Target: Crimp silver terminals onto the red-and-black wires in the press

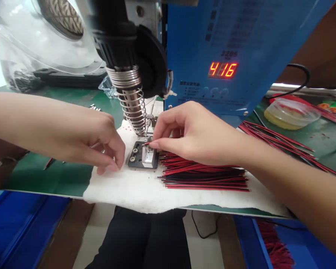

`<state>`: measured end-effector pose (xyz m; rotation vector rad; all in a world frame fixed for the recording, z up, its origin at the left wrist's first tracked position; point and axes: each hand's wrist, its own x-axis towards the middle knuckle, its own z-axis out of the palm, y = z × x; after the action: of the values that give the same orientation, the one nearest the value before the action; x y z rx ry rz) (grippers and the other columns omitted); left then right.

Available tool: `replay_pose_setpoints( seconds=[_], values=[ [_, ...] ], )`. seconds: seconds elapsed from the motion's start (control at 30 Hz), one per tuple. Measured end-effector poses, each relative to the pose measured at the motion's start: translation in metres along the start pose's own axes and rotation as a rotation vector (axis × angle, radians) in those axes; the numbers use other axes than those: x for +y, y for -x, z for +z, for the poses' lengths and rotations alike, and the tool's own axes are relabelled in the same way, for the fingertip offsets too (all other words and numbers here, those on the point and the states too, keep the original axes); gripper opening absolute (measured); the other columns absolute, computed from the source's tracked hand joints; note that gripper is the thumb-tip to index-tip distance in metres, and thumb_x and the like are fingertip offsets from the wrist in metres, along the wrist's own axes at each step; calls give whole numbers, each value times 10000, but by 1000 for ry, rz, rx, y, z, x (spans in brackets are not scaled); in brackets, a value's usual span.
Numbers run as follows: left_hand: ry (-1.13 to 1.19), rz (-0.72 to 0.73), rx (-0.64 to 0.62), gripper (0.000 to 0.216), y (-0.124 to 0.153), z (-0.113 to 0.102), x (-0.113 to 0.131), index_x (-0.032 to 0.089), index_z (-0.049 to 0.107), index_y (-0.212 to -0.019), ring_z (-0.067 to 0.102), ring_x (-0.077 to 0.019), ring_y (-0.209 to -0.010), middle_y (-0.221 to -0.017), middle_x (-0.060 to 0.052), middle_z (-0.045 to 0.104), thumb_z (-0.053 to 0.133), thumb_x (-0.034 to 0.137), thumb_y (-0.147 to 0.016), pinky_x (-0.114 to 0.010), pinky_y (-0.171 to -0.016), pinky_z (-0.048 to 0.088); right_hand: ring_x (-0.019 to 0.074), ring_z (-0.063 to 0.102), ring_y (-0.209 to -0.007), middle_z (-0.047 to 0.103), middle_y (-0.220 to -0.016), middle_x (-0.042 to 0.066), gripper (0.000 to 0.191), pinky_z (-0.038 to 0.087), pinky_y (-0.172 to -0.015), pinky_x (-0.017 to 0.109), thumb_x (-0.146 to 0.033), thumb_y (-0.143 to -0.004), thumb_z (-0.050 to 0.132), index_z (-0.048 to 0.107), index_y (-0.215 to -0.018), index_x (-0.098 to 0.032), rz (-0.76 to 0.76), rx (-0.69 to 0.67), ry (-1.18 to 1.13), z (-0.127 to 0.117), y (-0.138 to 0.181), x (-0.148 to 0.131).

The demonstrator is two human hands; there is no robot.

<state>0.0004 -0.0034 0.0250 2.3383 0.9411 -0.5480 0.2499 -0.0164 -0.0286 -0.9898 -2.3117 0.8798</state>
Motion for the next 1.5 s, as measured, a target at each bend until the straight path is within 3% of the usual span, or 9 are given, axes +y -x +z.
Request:
replay_pose_setpoints(
  seconds=[0.17,0.33,0.43,0.63,0.77,0.9,1.13,1.37,1.5],
  values=[
    [72,89,-27,261,1,3,-4,225,863,-902,656,-115,-608,-758,8,803,619,152,-961,-164,-558,424,130,661,-627,786,-764,-10,134,480,-565,288,-335,-935,763,821,-860,-240,-104,78,144,-2,7,0],
    [110,36,-2,264,4,4,-4,201,842,-915,640,-137,-581,-741,-6,796,594,113,-936,-189,-531,395,113,668,-623,791,-783,-28,128,476,-566,278,-318,-965,754,817,-884,-243,-169,119,204,1,10,2],
    [172,19,-32,186,1,5,-8,215,820,-924,696,-154,-621,-766,-5,809,644,157,-933,-189,-553,422,105,652,-591,786,-753,-39,124,445,-526,279,-316,-960,760,825,-877,-251,-170,125,214,2,10,3],
    [174,68,32,125,-2,4,-13,226,828,-907,724,-156,-704,-838,-8,823,707,248,-932,-182,-593,461,115,636,-564,783,-716,-32,156,440,-515,282,-357,-937,775,830,-838,-250,-110,164,193,4,11,2],
    [166,112,18,216,0,1,-12,228,813,-878,689,-154,-701,-851,-15,815,658,329,-989,-193,-582,456,120,655,-581,789,-729,-21,197,460,-537,274,-373,-945,775,815,-828,-220,-131,190,183,8,13,3],
    [134,128,-17,335,0,2,-8,232,802,-871,639,-162,-673,-788,-21,765,568,396,-1047,-223,-596,457,116,631,-556,782,-728,-22,139,456,-534,289,-262,-960,739,791,-839,-219,-220,236,238,12,15,4],
    [269,133,81,386,-6,6,-5,195,696,-844,666,-167,-788,-849,-36,748,449,342,-1102,-242,-780,525,126,614,-574,755,-740,-13,133,498,-575,295,-166,-969,686,724,-857,-225,-378,291,329,18,16,7],
    [298,196,158,457,-8,11,-6,204,650,-801,640,-161,-759,-804,-37,717,373,347,-1135,-248,-772,517,138,622,-597,753,-764,-4,134,529,-608,303,-144,-971,649,687,-881,-236,-436,298,378,20,16,8],
    [311,188,130,444,-10,12,-6,202,646,-798,628,-173,-751,-796,-41,707,379,330,-1130,-254,-753,526,139,604,-582,748,-758,-10,132,531,-610,312,-162,-979,653,685,-877,-240,-443,313,383,21,17,7]
  ],
)
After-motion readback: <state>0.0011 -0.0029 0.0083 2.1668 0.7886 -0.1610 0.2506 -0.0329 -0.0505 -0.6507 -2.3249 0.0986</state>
